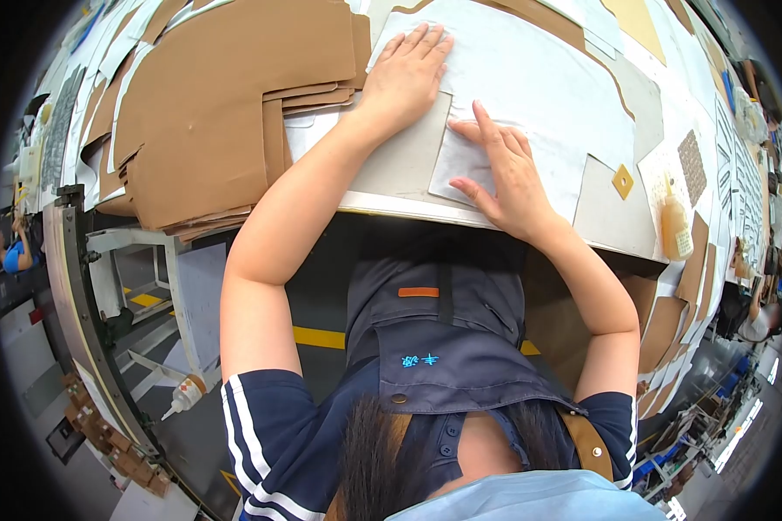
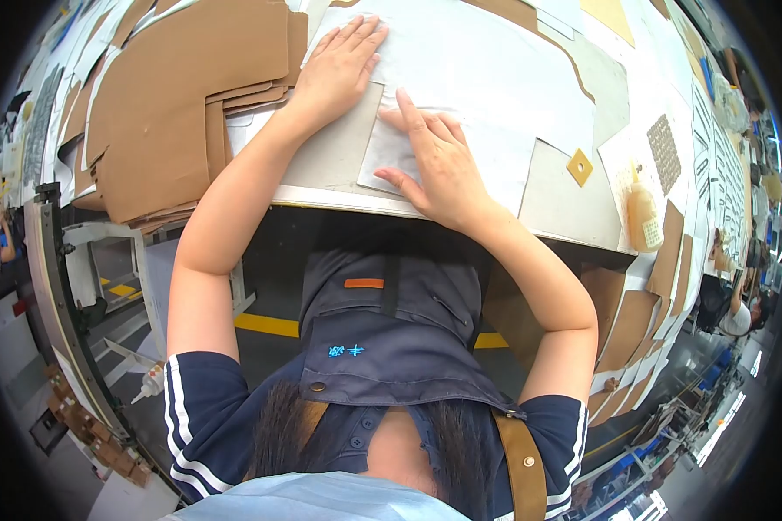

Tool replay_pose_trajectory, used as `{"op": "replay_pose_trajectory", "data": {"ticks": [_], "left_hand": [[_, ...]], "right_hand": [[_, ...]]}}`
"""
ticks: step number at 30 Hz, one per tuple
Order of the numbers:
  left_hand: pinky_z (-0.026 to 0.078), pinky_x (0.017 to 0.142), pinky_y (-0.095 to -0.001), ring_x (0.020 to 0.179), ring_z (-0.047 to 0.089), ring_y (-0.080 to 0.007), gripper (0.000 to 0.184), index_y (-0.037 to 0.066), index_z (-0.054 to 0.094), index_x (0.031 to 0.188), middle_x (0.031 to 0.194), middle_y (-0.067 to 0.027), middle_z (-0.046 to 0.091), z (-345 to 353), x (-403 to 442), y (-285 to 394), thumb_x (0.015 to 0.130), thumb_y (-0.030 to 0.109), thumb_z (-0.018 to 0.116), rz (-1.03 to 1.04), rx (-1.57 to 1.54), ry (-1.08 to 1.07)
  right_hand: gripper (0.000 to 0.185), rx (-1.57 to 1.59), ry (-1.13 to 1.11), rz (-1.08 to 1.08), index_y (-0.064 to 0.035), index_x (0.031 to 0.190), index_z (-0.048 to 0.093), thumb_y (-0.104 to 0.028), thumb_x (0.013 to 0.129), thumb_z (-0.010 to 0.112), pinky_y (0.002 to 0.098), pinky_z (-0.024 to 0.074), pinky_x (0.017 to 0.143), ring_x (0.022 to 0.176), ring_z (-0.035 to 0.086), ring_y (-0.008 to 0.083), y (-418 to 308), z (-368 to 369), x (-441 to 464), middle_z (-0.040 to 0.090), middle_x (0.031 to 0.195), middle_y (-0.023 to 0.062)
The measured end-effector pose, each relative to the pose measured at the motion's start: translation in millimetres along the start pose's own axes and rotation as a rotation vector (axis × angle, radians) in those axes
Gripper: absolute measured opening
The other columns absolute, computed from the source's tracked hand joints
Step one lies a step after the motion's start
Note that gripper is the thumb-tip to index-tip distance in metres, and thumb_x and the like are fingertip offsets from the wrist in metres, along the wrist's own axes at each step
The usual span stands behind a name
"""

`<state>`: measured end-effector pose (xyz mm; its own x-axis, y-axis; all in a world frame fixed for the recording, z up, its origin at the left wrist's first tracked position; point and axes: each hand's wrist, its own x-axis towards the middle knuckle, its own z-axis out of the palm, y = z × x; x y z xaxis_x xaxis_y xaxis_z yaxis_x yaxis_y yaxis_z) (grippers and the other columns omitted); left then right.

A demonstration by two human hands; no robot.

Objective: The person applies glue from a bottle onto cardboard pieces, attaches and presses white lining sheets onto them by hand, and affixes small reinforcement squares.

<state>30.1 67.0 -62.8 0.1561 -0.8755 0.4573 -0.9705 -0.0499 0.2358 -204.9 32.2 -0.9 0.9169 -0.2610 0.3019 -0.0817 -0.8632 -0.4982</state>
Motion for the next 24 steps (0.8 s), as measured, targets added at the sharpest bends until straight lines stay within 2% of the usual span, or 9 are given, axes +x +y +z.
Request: {"op": "replay_pose_trajectory", "data": {"ticks": [2, 5, 8, 14, 20, 24], "left_hand": [[0.029, 0.122, -0.0451, 0.148, 0.039, -0.0277, 0.044, 0.01, 0.052, 0.147, 0.156, -0.0116, 0.047, -0.5, 0.2, 0.1, 0.105, 0.024, 0.049, 0.002, -0.006, 0.002], [0.029, 0.122, -0.0452, 0.148, 0.039, -0.0278, 0.044, 0.01, 0.052, 0.147, 0.156, -0.0117, 0.048, -0.4, 0.3, -0.6, 0.105, 0.023, 0.049, 0.004, -0.009, 0.007], [0.029, 0.122, -0.0452, 0.148, 0.039, -0.028, 0.044, 0.01, 0.052, 0.147, 0.156, -0.0118, 0.048, 0.5, 0.2, -1.0, 0.105, 0.023, 0.049, 0.006, -0.004, 0.011], [0.029, 0.122, -0.0455, 0.147, 0.04, -0.0285, 0.044, 0.009, 0.052, 0.147, 0.155, -0.0123, 0.049, -0.3, 0.7, -0.3, 0.105, 0.023, 0.049, 0.005, -0.008, 0.009], [0.029, 0.122, -0.0457, 0.148, 0.04, -0.0286, 0.044, 0.009, 0.053, 0.147, 0.155, -0.0125, 0.049, -0.2, 0.1, -0.5, 0.105, 0.023, 0.049, 0.006, -0.005, 0.011], [0.029, 0.122, -0.0454, 0.148, 0.04, -0.0283, 0.044, 0.009, 0.053, 0.147, 0.155, -0.0124, 0.049, -1.1, 0.5, -0.3, 0.105, 0.023, 0.049, 0.008, -0.008, 0.012]], "right_hand": [[0.099, 0.029, -0.024, 0.018, 0.0029, 0.161, 0.016, -0.024, 0.087, 0.077, 0.0419, 0.0319, 0.113, 0.128, 0.053, 0.0311, 0.6, -0.5, -0.9, 0.059, 0.144, 0.0128], [0.101, 0.033, 0.053, 0.006, 0.0059, 0.159, 0.019, -0.031, 0.086, 0.079, 0.0421, 0.034, 0.112, 0.125, 0.054, 0.0315, 4.8, 4.0, -0.9, 0.061, 0.141, 0.0117], [0.104, -0.031, 0.03, 0.042, 0.0065, 0.159, 0.017, -0.034, 0.086, 0.079, 0.0429, 0.0329, 0.113, 0.127, 0.052, 0.0319, 1.5, 5.4, 1.0, 0.06, 0.143, 0.012], [0.104, -0.044, -0.015, 0.045, 0.0056, 0.159, 0.016, -0.038, 0.087, 0.077, 0.0448, 0.0299, 0.115, 0.13, 0.05, 0.0325, 0.3, 3.7, 4.3, 0.058, 0.146, 0.0109], [0.106, -0.146, 0.038, 0.073, 0.0039, 0.16, 0.013, -0.044, 0.089, 0.075, 0.0473, 0.0257, 0.116, 0.132, 0.047, 0.0338, 2.9, 8.1, 4.1, 0.057, 0.148, 0.0093], [0.106, -0.14, 0.017, 0.072, 0.004, 0.16, 0.013, -0.046, 0.089, 0.074, 0.0472, 0.0264, 0.115, 0.131, 0.048, 0.0336, 3.2, 8.1, 5.2, 0.057, 0.147, 0.0093]]}}
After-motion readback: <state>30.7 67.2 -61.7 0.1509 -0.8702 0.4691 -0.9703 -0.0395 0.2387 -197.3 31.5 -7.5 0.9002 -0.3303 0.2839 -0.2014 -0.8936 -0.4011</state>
